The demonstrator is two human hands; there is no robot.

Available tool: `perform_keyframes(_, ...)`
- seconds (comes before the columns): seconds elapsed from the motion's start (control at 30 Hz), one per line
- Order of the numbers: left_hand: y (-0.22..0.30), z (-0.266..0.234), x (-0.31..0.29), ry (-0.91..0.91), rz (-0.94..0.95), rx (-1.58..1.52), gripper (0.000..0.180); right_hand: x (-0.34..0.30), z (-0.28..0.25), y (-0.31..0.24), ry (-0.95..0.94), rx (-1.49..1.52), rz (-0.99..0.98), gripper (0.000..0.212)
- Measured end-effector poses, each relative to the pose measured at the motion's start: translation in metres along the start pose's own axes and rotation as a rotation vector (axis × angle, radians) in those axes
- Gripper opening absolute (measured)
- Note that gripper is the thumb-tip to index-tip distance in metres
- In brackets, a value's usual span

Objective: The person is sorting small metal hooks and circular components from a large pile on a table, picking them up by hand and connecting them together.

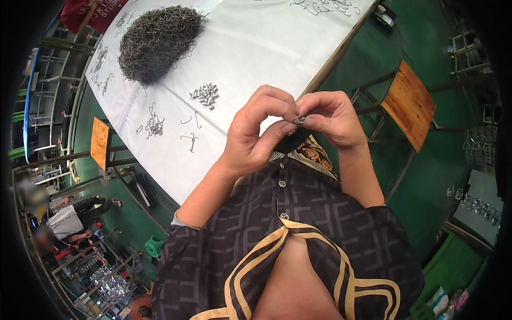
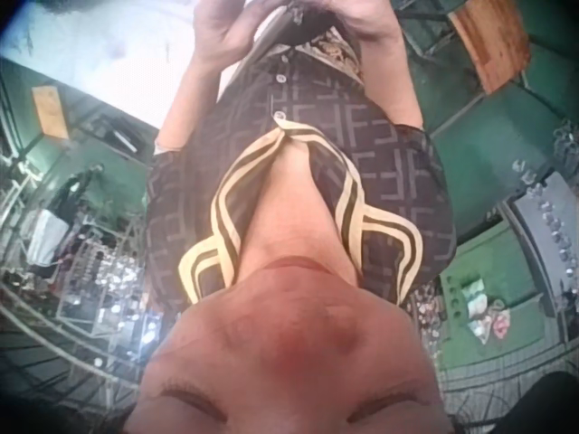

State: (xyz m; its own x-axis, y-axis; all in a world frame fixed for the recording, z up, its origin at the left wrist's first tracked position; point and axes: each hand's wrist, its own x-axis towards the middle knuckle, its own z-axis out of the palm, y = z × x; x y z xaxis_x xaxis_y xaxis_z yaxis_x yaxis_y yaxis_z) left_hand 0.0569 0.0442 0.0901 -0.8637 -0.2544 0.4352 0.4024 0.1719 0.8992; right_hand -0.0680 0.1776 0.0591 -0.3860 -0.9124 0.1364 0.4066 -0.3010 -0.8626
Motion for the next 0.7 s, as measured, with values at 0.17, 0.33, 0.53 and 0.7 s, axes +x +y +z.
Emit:
perform_keyframes(0.17,0.004,0.001,0.001,-0.021,0.024,-0.006,0.017,0.000,-0.004,-0.001,-0.060,0.012,-0.045,0.017)
perform_keyframes(0.33,0.011,-0.001,-0.005,-0.080,0.071,0.010,0.019,0.007,-0.016,0.006,-0.023,-0.004,-0.090,0.015)
perform_keyframes(0.53,0.011,0.001,-0.025,-0.099,0.054,-0.054,0.020,0.055,-0.016,0.054,0.111,-0.453,0.113,0.016)
perform_keyframes(0.7,0.017,0.001,-0.031,-0.107,0.033,-0.051,0.017,0.105,0.011,0.108,-0.017,-0.868,0.006,0.016)
